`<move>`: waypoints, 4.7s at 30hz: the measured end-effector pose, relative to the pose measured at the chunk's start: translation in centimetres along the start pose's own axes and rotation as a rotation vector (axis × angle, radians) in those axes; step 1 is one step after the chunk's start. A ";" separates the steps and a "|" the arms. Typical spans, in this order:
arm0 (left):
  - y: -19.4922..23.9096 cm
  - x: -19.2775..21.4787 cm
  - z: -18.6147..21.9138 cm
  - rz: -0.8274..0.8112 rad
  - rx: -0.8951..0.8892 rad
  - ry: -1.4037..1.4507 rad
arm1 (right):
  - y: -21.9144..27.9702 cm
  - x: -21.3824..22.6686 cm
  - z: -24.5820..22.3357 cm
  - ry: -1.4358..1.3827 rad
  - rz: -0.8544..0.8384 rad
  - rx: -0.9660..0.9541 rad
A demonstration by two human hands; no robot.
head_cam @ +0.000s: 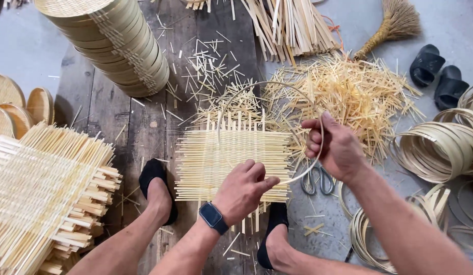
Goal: The person repeatedly places a woven bamboo mat into a circular wooden mold, presses it down, and trims the excess bamboo strips around the edge using shears. After trimming, the person removes the finished circular basket and stacks it with others.
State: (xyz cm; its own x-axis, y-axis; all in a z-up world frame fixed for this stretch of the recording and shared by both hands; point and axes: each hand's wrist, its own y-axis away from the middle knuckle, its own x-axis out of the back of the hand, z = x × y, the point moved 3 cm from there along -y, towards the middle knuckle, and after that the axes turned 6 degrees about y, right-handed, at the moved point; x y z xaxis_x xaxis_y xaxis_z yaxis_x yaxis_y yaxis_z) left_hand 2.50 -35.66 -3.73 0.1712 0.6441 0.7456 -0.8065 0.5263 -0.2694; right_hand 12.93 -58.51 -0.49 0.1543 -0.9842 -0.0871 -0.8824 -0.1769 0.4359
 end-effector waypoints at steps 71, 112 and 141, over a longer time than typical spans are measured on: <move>10.5 -9.5 -27.7 0.421 1.116 0.732 | -10.2 -1.2 22.1 0.848 0.430 -0.045; -3.7 -11.6 -30.5 0.119 0.465 0.351 | -18.0 -8.0 17.5 1.121 0.133 0.758; 0.6 -3.8 -10.3 0.334 -0.048 -0.148 | -3.5 20.9 24.0 1.308 0.189 -0.281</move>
State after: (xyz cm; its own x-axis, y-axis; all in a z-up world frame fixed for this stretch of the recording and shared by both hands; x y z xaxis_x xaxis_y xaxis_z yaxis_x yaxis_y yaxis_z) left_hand 7.21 -32.07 -13.02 -0.1840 0.6994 0.6906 -0.7757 0.3282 -0.5390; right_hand 8.56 -78.23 -25.32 0.4875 -0.2530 0.8356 -0.8412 0.1201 0.5272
